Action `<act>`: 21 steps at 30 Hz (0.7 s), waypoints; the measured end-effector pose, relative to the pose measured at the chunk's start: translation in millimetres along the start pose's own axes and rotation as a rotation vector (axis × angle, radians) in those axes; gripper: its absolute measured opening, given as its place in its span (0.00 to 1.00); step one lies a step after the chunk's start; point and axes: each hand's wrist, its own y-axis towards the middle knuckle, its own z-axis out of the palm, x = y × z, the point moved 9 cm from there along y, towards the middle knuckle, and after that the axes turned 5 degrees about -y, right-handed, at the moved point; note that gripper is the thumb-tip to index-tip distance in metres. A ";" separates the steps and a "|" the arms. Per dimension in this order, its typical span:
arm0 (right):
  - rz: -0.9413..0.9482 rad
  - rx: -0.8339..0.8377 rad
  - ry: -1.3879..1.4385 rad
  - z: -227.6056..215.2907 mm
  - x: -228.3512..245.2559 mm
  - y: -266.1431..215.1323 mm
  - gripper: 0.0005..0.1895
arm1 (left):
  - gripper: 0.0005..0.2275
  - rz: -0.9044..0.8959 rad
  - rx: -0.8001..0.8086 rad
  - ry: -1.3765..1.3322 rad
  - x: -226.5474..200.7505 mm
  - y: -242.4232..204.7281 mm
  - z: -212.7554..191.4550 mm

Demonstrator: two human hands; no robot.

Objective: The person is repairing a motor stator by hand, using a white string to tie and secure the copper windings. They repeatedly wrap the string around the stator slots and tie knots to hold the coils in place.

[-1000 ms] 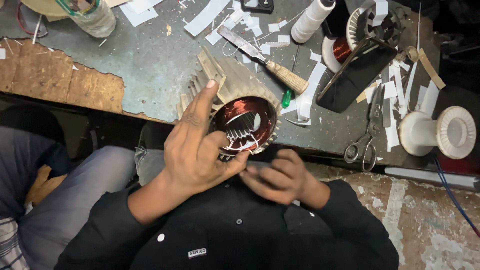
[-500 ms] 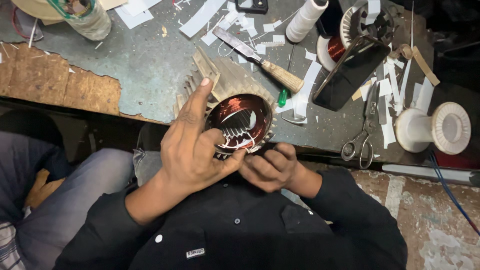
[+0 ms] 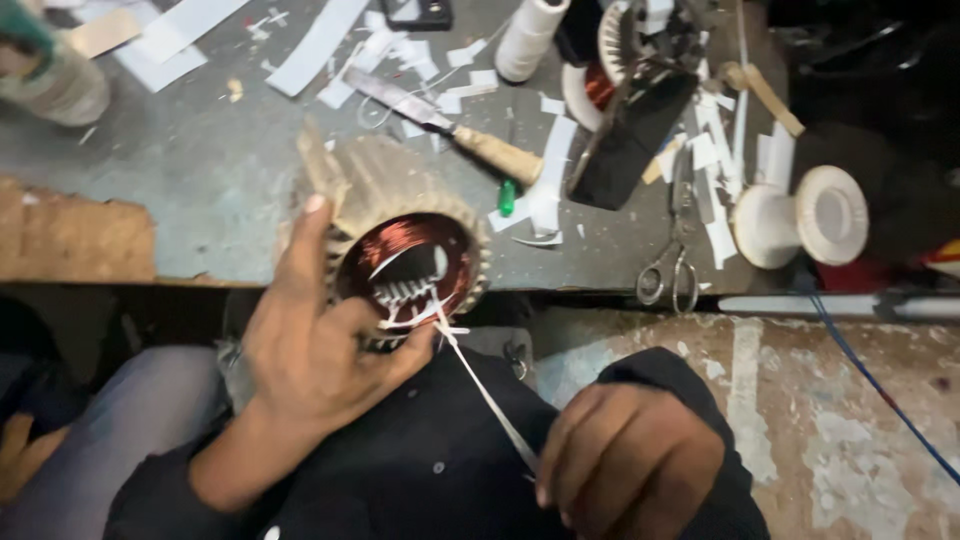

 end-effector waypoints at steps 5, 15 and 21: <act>-0.022 0.160 0.060 8.8 10.1 10.7 0.16 | 0.23 -0.013 0.032 0.035 1.2 1.2 0.4; 0.056 0.122 0.046 3.2 26.1 -27.0 0.16 | 0.22 0.008 0.014 0.070 -5.1 3.0 -0.3; 0.551 0.025 -0.053 -26.2 2.2 -120.9 0.17 | 0.22 0.017 0.053 0.047 -3.6 4.7 -0.4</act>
